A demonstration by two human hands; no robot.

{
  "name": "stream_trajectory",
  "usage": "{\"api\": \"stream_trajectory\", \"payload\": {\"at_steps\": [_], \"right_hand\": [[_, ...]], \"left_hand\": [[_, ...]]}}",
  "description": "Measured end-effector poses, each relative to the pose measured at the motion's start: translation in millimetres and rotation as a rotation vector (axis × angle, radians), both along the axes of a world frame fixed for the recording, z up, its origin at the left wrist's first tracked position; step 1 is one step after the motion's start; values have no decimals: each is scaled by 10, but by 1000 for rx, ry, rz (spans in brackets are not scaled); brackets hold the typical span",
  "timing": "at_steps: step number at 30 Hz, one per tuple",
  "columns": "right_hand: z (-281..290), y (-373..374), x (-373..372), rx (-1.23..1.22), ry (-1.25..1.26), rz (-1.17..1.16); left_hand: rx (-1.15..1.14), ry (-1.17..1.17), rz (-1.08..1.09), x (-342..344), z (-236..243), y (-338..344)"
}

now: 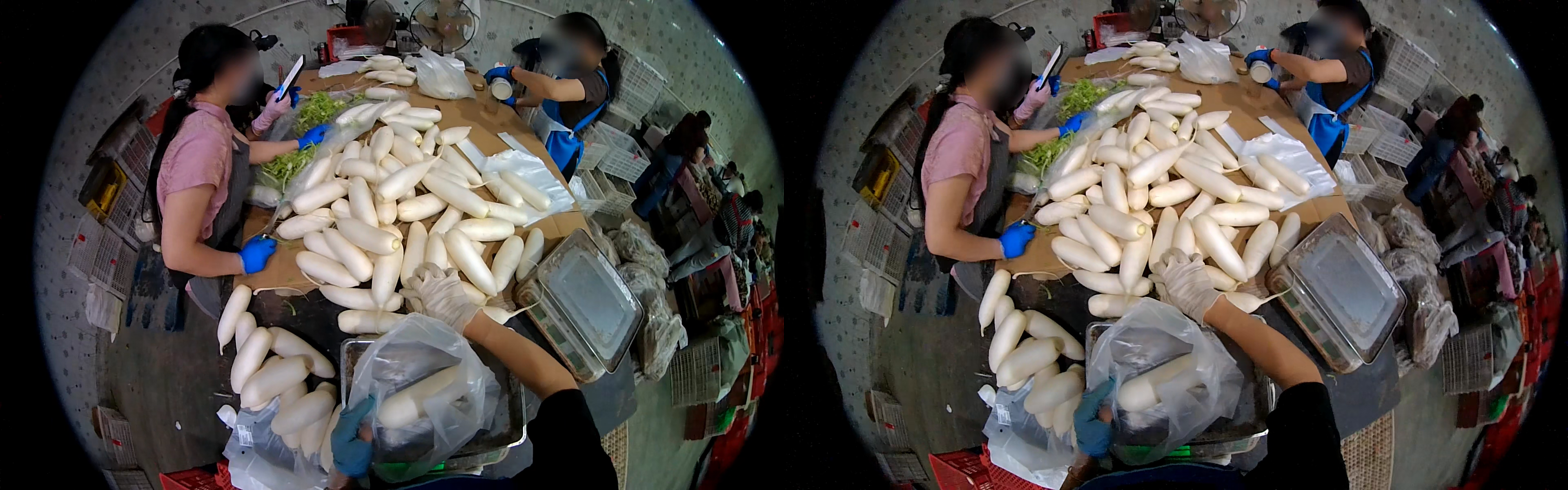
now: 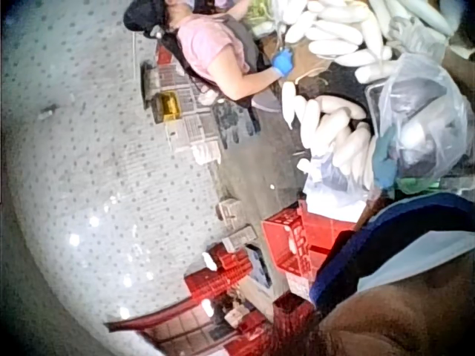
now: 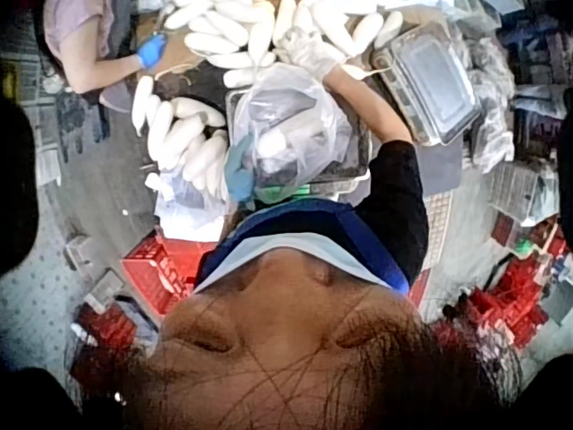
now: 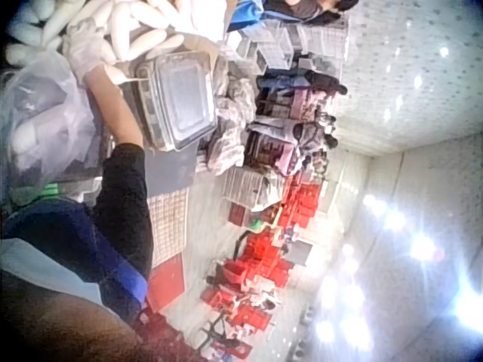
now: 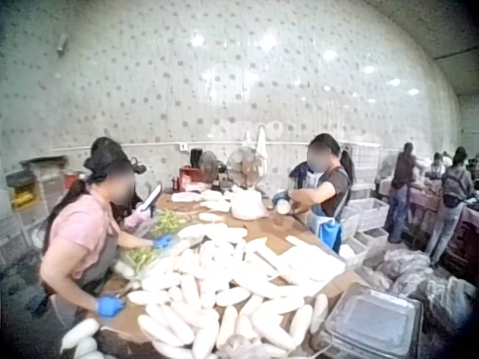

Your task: The person places white radishes into a plastic bag on a digital scale, adjusts the quantity to reach a target weight, and then removes the bag to place it into a red crate. This process is repeated multiple times while coworkers trim radishes nearby.

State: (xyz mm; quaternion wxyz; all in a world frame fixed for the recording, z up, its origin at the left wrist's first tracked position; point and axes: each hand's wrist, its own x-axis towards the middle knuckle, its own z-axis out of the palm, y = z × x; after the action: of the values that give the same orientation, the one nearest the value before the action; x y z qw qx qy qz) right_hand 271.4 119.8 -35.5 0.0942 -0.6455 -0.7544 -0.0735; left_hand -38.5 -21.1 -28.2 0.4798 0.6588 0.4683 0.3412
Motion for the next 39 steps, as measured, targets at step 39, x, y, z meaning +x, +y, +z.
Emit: {"api": "stream_trajectory", "payload": {"at_steps": [39], "right_hand": [[25, -1, 8, -73, 99, 4]], "left_hand": [[-47, -39, 34, -20, -176, -20]]}}
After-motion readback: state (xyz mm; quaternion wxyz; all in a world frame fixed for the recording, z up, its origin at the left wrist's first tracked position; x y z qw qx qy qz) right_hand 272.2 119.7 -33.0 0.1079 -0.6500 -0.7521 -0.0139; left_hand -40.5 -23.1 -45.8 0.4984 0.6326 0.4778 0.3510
